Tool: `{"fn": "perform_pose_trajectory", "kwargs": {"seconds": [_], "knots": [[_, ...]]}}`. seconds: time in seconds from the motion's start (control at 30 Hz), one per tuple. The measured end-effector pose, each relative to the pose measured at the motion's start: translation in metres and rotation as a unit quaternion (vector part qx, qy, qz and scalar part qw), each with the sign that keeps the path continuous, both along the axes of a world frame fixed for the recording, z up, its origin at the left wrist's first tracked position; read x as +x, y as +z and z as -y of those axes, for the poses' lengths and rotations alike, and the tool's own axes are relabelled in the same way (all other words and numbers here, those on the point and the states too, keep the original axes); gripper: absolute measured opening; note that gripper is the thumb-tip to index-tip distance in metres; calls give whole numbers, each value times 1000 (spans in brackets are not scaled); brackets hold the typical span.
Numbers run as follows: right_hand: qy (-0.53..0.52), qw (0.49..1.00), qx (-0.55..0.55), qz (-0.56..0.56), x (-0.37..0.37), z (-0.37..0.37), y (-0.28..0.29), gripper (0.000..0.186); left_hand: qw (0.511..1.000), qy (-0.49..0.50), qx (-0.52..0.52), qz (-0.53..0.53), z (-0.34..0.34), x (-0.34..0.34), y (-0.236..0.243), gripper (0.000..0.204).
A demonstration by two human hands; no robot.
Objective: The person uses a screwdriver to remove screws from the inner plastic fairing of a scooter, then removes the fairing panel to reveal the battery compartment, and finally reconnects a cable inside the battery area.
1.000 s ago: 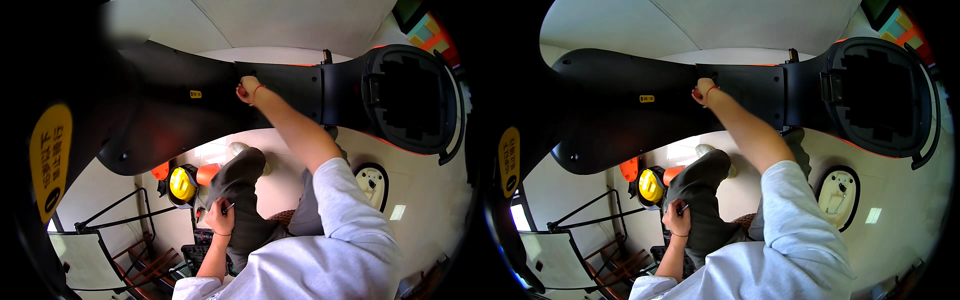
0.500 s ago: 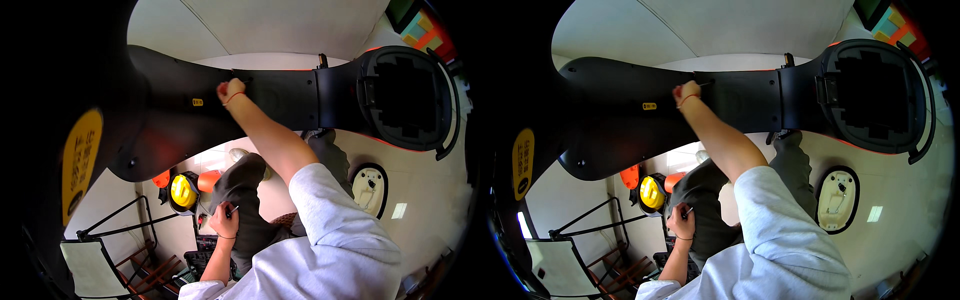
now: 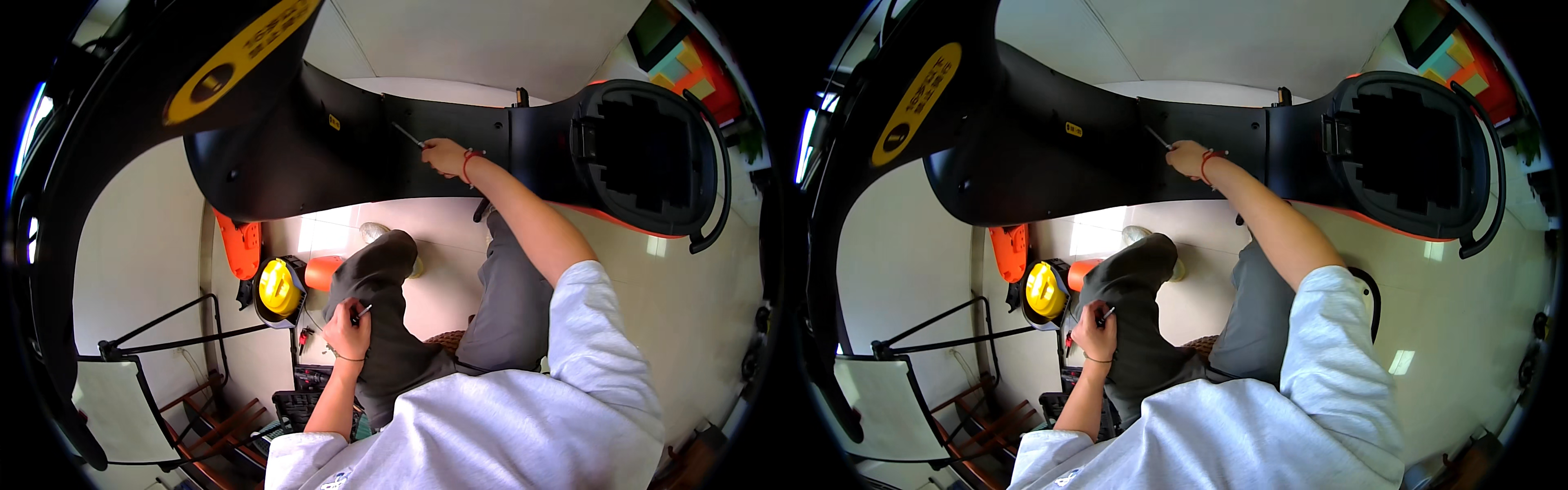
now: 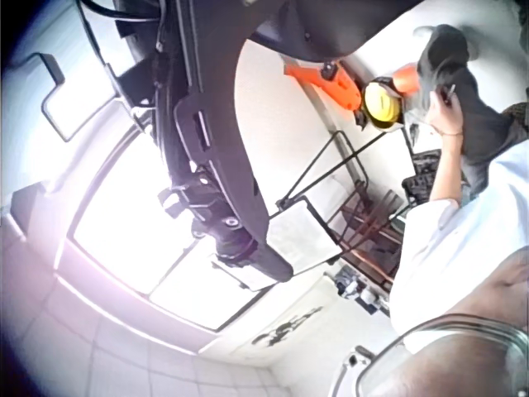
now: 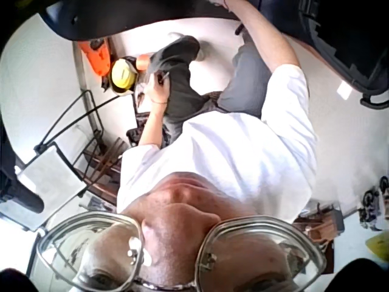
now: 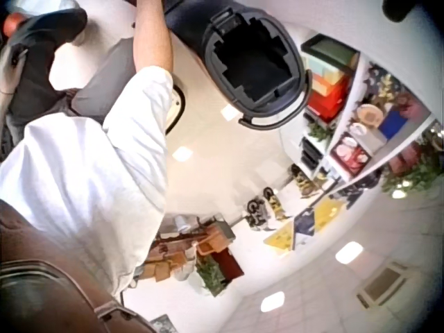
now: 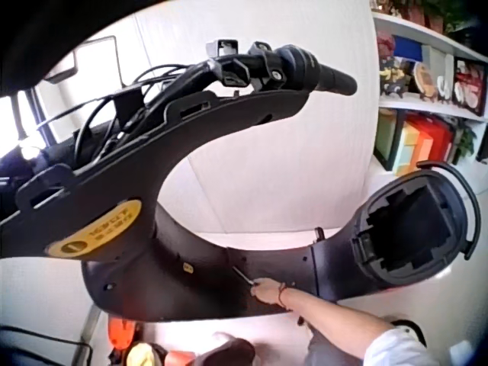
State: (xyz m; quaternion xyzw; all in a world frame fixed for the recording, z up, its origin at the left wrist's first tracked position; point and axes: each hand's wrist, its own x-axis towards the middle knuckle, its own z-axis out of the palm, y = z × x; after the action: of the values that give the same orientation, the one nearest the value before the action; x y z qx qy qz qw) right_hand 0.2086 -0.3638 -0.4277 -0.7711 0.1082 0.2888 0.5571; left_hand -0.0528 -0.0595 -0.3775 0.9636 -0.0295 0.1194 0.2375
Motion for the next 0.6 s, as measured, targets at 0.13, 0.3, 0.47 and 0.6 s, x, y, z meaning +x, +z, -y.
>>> {"fn": "perform_pose_trajectory", "kwargs": {"seconds": [0.13,0.3,0.47,0.6], "knots": [[34,945,-256,200,12,12,10,26,1000,2,-1,3,4,4,5,16],[108,924,-304,204,36,9,58,28,1000,7,-2,4,6,6,6,15],[161,889,-378,203,64,-10,78,30,1000,9,-2,7,1,7,3,15],[182,896,-381,140,101,-38,108,25,1000,12,-1,7,2,8,5,13]]}}
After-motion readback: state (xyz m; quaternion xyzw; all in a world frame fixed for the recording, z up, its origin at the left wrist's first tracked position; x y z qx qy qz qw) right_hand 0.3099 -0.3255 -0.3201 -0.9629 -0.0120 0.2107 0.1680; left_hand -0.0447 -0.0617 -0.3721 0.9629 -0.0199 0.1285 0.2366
